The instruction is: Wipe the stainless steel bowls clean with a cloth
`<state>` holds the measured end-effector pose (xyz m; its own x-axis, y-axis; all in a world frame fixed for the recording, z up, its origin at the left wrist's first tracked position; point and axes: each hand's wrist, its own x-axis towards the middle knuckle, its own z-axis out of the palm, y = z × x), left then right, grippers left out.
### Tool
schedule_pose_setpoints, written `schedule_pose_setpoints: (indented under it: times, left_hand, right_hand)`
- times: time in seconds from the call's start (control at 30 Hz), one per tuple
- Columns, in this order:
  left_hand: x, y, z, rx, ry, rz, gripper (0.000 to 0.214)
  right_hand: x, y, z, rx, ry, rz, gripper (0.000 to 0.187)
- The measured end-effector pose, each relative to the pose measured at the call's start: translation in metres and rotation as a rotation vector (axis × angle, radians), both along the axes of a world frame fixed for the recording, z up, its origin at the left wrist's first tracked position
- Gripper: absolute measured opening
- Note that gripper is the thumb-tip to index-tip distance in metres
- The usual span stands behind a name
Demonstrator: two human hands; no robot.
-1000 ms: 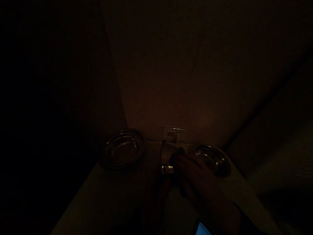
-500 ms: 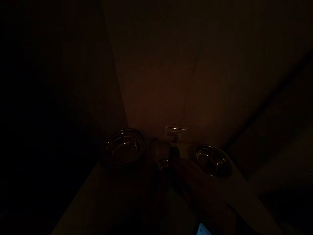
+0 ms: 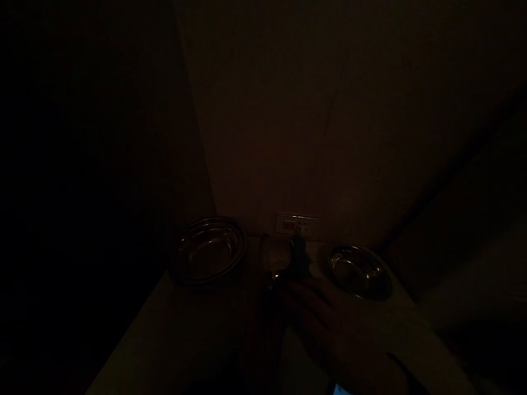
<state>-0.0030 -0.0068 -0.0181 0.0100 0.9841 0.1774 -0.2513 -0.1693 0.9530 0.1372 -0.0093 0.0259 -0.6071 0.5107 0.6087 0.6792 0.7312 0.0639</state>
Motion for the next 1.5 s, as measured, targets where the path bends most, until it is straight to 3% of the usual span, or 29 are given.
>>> schedule_pose_setpoints:
  times: [0.23, 0.5, 0.6, 0.8, 1.1, 1.33, 1.5]
  left_hand:
    - [0.003, 0.000, -0.001, -0.008, -0.002, 0.028, 0.031]
    - [-0.001, 0.001, 0.002, -0.024, 0.002, 0.039, 0.029]
    - [0.000, 0.000, 0.002, -0.024, 0.004, 0.030, 0.029]
    - [0.002, -0.002, -0.003, -0.016, 0.009, 0.021, 0.030]
    - [-0.003, -0.006, 0.001, 0.005, 0.015, 0.017, 0.029]
    - [0.000, -0.006, 0.005, -0.001, 0.003, 0.019, 0.029]
    - [0.000, -0.007, 0.006, -0.002, -0.004, 0.004, 0.029]
  right_hand:
    - [0.002, 0.009, -0.002, -0.056, 0.260, -0.080, 0.038]
    - [0.002, 0.002, -0.002, -0.023, 0.054, 0.029, 0.033]
    - [0.003, 0.005, -0.002, -0.047, 0.109, 0.025, 0.035]
    - [0.006, 0.016, -0.001, -0.046, 0.310, -0.120, 0.036]
    - [0.005, 0.008, 0.005, 0.019, 0.327, -0.106, 0.044]
    - [0.009, 0.002, 0.002, 0.049, 0.223, -0.001, 0.051]
    - [0.007, 0.011, 0.001, 0.003, 0.347, -0.079, 0.046]
